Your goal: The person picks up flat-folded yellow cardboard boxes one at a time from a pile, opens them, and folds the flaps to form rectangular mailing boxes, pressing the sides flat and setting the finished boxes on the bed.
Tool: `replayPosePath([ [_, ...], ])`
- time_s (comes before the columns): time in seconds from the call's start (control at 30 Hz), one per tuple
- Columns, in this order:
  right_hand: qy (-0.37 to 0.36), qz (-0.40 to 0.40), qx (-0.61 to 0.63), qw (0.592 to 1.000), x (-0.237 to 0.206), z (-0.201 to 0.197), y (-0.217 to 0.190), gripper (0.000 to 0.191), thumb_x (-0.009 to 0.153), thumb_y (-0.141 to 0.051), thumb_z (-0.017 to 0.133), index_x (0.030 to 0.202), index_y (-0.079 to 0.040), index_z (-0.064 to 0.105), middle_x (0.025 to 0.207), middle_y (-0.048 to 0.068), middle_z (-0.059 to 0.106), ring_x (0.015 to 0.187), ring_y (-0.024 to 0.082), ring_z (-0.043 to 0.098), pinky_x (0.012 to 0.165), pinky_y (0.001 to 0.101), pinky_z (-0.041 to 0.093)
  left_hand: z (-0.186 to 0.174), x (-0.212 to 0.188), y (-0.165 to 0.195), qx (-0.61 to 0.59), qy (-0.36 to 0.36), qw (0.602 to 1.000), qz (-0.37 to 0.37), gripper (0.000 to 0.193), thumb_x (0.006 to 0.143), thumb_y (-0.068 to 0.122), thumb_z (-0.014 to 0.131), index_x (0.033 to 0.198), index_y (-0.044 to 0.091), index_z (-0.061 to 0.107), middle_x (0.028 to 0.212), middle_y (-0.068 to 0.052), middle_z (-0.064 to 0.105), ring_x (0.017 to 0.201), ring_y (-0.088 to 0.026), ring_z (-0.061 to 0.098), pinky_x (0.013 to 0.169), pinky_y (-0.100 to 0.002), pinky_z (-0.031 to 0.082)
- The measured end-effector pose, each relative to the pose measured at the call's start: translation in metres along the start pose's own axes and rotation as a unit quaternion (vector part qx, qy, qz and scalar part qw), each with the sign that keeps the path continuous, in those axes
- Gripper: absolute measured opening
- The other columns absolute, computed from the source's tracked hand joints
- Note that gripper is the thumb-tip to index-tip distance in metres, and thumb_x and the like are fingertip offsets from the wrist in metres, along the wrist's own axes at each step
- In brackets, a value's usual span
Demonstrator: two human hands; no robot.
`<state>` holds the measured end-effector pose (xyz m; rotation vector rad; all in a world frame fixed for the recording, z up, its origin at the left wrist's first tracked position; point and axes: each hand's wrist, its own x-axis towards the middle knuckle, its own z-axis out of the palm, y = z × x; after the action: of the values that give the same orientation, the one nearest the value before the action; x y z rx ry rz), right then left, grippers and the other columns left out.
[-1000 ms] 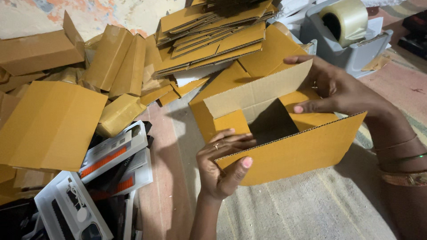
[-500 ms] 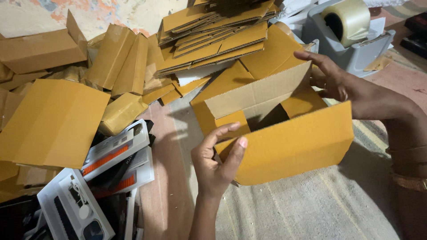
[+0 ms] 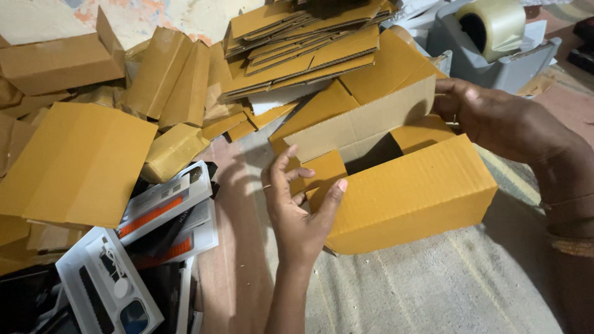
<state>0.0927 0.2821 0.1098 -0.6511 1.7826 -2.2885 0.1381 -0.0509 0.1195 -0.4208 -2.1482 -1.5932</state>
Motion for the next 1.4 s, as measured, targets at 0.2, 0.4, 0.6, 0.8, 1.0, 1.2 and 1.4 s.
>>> replayPosePath([
  [0.2,-0.068,-0.037,-0.250,0.965,-0.004,-0.014,0.004,0.084,0.087,-0.019,0.079,0.157,-0.005,0.034,0.147,0.029,0.056,0.145,0.038,0.050,0.107,0.0508,0.047,0.001,-0.001,-0.007,0.036,0.024,0.997,0.063,0.094,0.075,0.029,0.090,0.153,0.012,0.041,0.145,-0.011,0.050,0.115,-0.022,0.055,0.090,-0.041,0.054],
  [0.4,-0.094,-0.076,-0.305,0.945,-0.004,-0.015,-0.005,0.041,0.089,-0.016,0.075,0.127,-0.008,0.060,0.159,0.017,0.052,0.148,0.032,0.042,0.109,0.0499,0.041,0.002,-0.001,-0.021,-0.028,-0.022,0.995,0.096,0.063,0.082,0.028,0.085,0.137,0.011,0.059,0.160,-0.014,0.047,0.148,-0.029,0.048,0.121,-0.046,0.041],
  [0.6,-0.008,0.047,-0.401,0.915,-0.007,-0.013,-0.014,0.039,0.072,-0.021,0.076,0.110,-0.015,0.069,0.145,0.004,0.062,0.140,0.022,0.053,0.109,0.0456,0.041,0.004,0.003,-0.035,-0.051,-0.064,0.993,0.082,0.038,0.086,0.025,0.079,0.118,0.006,0.075,0.138,-0.013,0.069,0.155,-0.031,0.043,0.129,-0.050,0.032],
  [0.8,-0.015,0.081,-0.395,0.915,-0.009,-0.023,-0.005,0.038,0.081,-0.024,0.077,0.117,-0.013,0.072,0.137,0.006,0.068,0.136,0.025,0.057,0.109,0.0477,0.043,-0.003,0.008,-0.038,-0.051,-0.112,0.991,0.054,0.040,0.088,0.027,0.077,0.122,0.007,0.075,0.137,-0.013,0.070,0.154,-0.030,0.041,0.125,-0.049,0.032],
  [1.0,-0.031,0.112,-0.427,0.897,-0.016,-0.022,-0.005,0.042,0.089,-0.030,0.072,0.130,-0.018,0.072,0.141,0.005,0.064,0.137,0.026,0.053,0.110,0.0494,0.040,-0.004,0.011,-0.036,-0.053,-0.113,0.992,0.024,0.027,0.097,0.021,0.070,0.120,0.007,0.077,0.125,-0.011,0.076,0.150,-0.026,0.046,0.118,-0.041,0.042],
  [1.2,0.020,-0.077,-0.645,0.760,-0.018,0.003,-0.007,0.038,0.091,-0.045,0.068,0.117,-0.023,0.083,0.159,0.015,0.051,0.152,0.033,0.034,0.112,0.0542,0.033,-0.006,0.010,-0.039,-0.064,-0.118,0.991,0.007,0.027,0.097,0.018,0.068,0.119,0.006,0.077,0.126,-0.009,0.074,0.149,-0.024,0.045,0.114,-0.040,0.044],
  [1.4,0.093,0.164,-0.510,0.839,-0.009,0.011,-0.012,0.041,0.088,-0.046,0.066,0.112,-0.019,0.084,0.123,0.007,0.076,0.147,0.019,0.045,0.109,0.0484,0.051,-0.004,0.011,-0.050,-0.146,-0.132,0.980,0.005,0.031,0.096,0.011,0.062,0.124,0.003,0.075,0.132,-0.009,0.071,0.150,-0.023,0.042,0.122,-0.040,0.034],
])
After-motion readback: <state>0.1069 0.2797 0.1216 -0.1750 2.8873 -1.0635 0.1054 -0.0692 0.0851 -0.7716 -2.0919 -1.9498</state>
